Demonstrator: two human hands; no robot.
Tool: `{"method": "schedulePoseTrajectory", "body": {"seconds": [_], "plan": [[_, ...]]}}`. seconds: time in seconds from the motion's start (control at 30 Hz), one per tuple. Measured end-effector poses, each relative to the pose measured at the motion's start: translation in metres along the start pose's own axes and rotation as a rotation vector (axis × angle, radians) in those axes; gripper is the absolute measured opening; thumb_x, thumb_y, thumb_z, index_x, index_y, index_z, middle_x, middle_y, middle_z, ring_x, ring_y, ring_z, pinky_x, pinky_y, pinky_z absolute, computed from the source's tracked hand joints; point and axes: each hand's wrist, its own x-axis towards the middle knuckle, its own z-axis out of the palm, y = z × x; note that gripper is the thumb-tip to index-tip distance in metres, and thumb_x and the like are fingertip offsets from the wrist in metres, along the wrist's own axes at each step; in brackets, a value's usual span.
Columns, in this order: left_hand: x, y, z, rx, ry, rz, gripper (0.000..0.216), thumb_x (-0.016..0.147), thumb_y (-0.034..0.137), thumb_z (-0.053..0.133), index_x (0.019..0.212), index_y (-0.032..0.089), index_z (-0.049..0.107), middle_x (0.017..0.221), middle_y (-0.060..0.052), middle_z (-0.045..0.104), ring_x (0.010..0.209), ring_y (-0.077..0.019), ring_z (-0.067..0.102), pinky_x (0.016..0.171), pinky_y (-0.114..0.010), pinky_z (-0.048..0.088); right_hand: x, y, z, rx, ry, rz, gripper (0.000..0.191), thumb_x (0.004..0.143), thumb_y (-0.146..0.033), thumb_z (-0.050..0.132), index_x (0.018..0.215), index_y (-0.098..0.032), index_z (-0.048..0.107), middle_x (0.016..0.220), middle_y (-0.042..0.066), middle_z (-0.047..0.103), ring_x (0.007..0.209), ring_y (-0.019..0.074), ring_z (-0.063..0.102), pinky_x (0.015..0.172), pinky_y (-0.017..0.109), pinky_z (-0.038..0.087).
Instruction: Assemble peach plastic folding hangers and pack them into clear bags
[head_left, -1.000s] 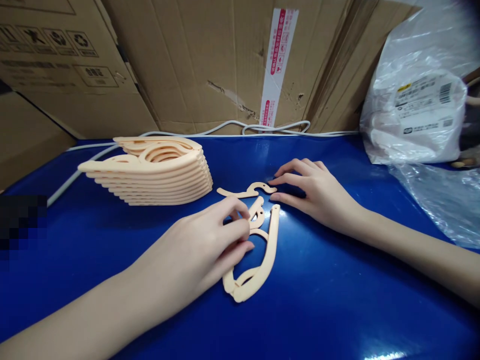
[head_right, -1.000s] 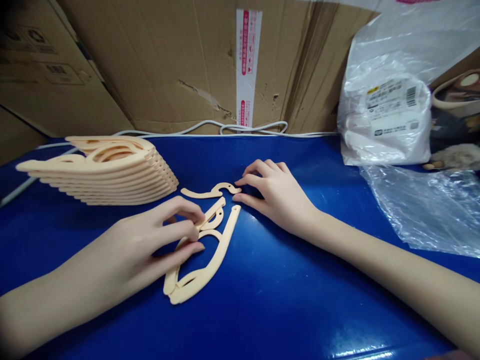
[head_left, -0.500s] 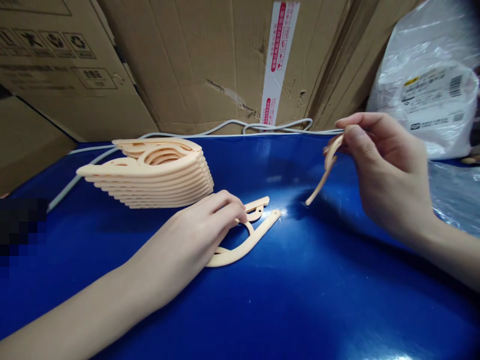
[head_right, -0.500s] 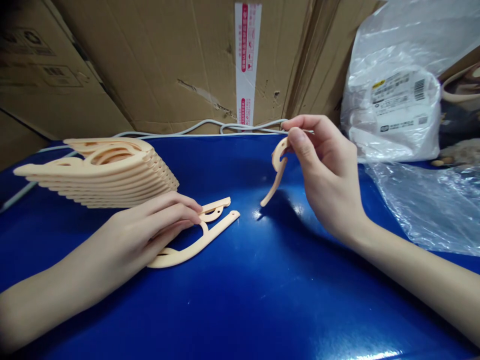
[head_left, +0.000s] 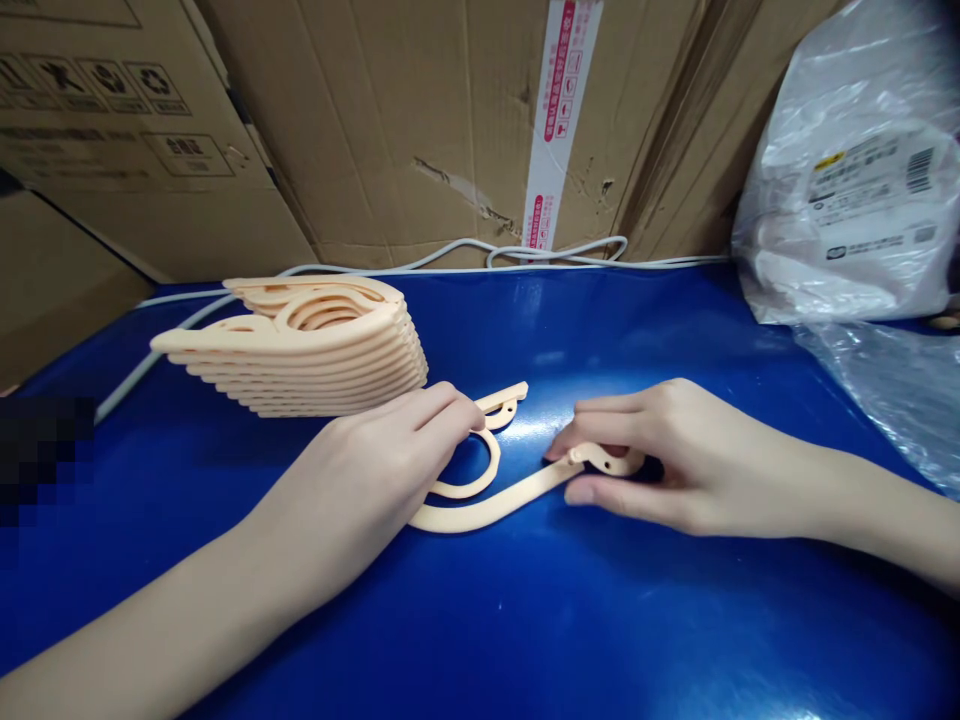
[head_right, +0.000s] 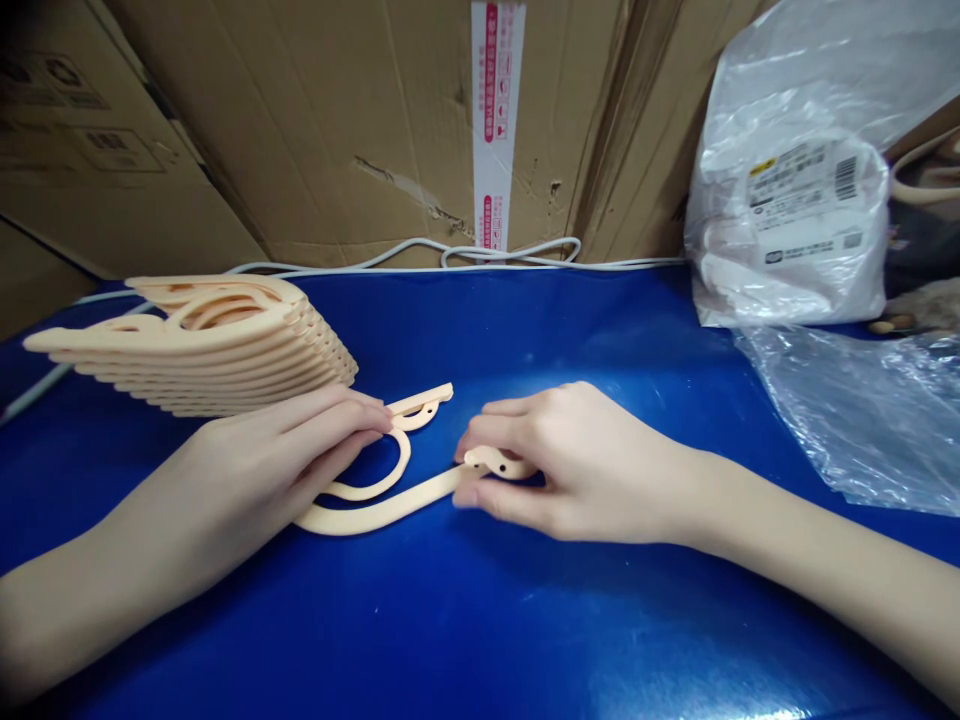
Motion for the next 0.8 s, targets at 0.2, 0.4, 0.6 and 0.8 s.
{"method": "schedulePoseTrajectory", "body": {"seconds": [0.2,0.4,0.6,0.8], "plan": [[0.004,0.006,-0.004,0.219,0.108,0.136,0.027,0.107,0.017,0.034,0.112,0.014,0.060,0.098,-0.009,0.072,0.081,-0.0232,0.072,0.058,-0.032,0.053,0.003,0.001,-0.005,0.097,0.057,0.009,0.023,0.104,-0.028,0.049,0.113,-0.019,0.068,0.091,0.001,0.072,0.075,0.0122,0.067,0.066,0.023,0.048],[0.004,0.007,-0.007,0.272,0.135,0.147,0.029,0.105,0.014,0.036,0.103,0.013,0.065,0.097,-0.010,0.075,0.079,-0.0244,0.073,0.057,-0.034,0.055,0.003,0.010,-0.004,-0.046,0.168,0.084,0.034,0.109,-0.036,0.036,0.128,-0.022,0.061,0.116,0.004,0.076,0.099,0.0192,0.074,0.082,0.029,0.053],[0.006,0.021,-0.003,0.140,0.173,0.122,0.017,0.103,0.019,0.048,0.109,0.015,0.064,0.111,-0.009,0.074,0.100,-0.0227,0.072,0.081,-0.035,0.059,0.003,0.007,-0.004,-0.146,0.165,0.141,0.025,0.107,-0.033,0.037,0.111,-0.019,0.057,0.084,0.003,0.074,0.070,0.0194,0.072,0.059,0.028,0.049],[0.000,0.028,0.008,-0.103,0.022,0.093,0.020,0.104,0.036,0.049,0.106,0.018,0.057,0.144,-0.014,0.055,0.147,-0.0261,0.041,0.120,-0.043,0.040,0.003,0.009,0.000,-0.178,0.202,0.065,0.018,0.106,-0.026,0.039,0.110,-0.019,0.055,0.100,0.006,0.073,0.085,0.0200,0.073,0.070,0.029,0.052]]}}
